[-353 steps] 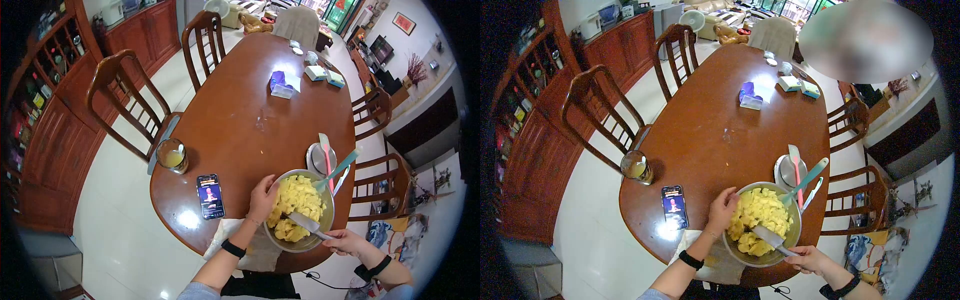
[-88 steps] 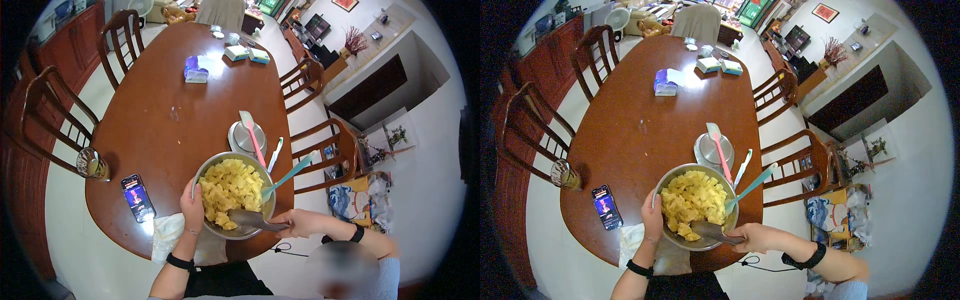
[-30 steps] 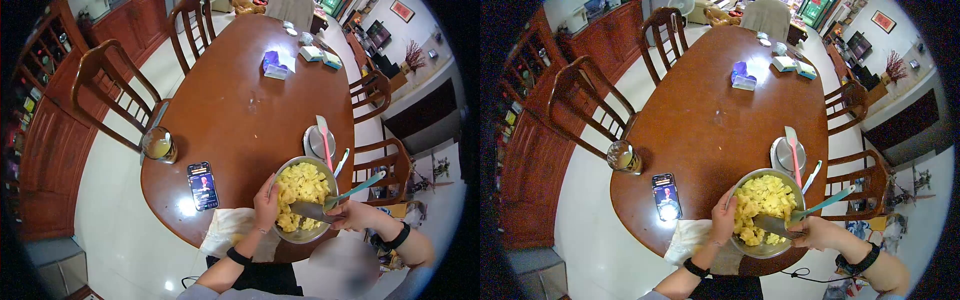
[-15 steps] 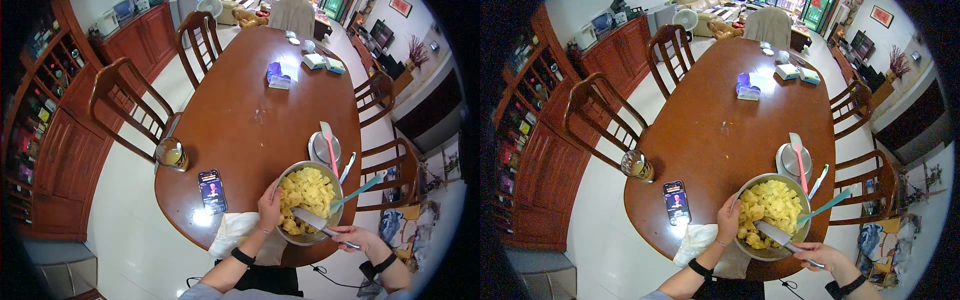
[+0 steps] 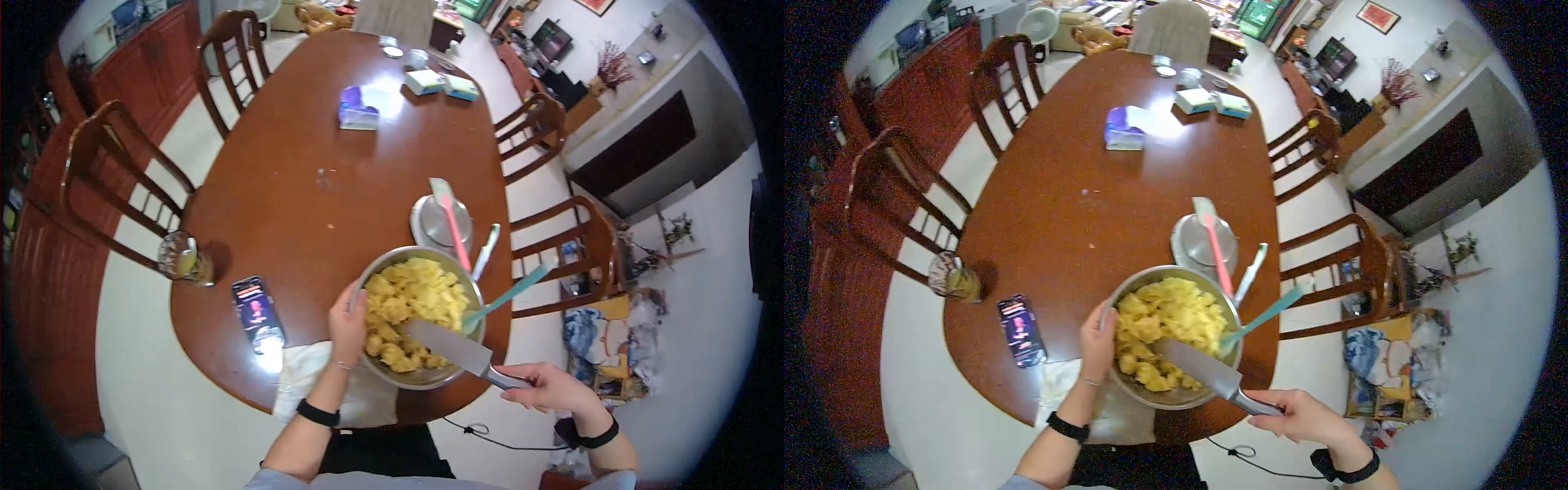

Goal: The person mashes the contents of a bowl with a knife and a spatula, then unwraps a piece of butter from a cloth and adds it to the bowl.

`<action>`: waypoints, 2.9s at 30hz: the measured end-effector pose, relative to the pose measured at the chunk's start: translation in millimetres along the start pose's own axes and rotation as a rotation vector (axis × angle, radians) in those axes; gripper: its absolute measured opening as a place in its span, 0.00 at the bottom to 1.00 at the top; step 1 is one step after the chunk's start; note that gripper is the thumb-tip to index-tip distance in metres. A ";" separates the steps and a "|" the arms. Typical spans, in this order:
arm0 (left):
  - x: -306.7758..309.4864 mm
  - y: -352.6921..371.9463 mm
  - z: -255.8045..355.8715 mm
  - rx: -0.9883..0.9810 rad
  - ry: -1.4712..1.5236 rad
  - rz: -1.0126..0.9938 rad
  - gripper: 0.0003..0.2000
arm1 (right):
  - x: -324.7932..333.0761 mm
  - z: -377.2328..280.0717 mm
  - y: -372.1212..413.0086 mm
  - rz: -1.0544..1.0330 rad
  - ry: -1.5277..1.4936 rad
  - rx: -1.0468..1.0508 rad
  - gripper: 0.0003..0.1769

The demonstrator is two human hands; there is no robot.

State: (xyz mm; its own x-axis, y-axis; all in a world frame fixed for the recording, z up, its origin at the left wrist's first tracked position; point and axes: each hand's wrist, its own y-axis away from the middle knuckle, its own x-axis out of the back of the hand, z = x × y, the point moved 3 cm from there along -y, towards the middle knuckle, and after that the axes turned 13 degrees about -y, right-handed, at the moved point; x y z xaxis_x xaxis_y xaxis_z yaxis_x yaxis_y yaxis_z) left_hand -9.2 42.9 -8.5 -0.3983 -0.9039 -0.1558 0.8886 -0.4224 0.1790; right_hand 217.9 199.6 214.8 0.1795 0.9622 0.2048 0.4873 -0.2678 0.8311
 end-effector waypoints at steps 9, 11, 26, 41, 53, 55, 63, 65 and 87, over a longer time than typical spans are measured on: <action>-0.5 -0.2 9.7 -0.027 0.000 0.004 0.15 | -9.5 -44.2 7.4 0.092 0.788 0.203 0.24; -0.4 1.1 10.2 -0.015 -0.007 0.011 0.15 | -19.6 -61.0 8.2 0.092 0.859 0.122 0.22; -19.8 69.4 1.7 0.062 -0.074 0.218 0.19 | -34.9 -94.8 -22.2 -0.022 1.134 -0.034 0.25; -21.4 68.8 8.4 0.123 0.028 0.166 0.19 | -9.0 -82.5 -42.9 -0.014 0.923 0.030 0.22; -20.0 69.7 -1.1 0.049 -0.089 0.229 0.19 | -9.4 -39.5 -72.4 -0.060 0.213 -0.301 0.26; -16.9 68.9 2.8 0.032 -0.059 0.239 0.18 | -5.2 -20.7 -82.4 -0.089 0.020 -0.310 0.28; -15.6 61.7 -1.8 0.016 -0.077 0.260 0.18 | -25.5 12.7 -68.9 -0.119 -0.367 -0.277 0.28; -13.5 58.0 2.2 0.017 -0.112 0.207 0.18 | -30.5 3.4 -59.8 -0.147 -0.390 -0.194 0.32; -17.8 24.4 -4.5 -0.025 -0.007 0.033 0.15 | -60.6 -48.8 -58.1 0.397 -0.927 1.274 0.14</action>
State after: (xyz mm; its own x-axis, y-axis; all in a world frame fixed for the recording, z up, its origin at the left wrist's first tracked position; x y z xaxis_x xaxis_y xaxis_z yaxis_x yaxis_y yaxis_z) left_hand 20.6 48.9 -5.8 -0.3703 -0.9178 -0.1433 0.9065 -0.3907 0.1600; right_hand 137.0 159.2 179.3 0.6553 0.5944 -0.4661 0.5560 -0.7973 -0.2350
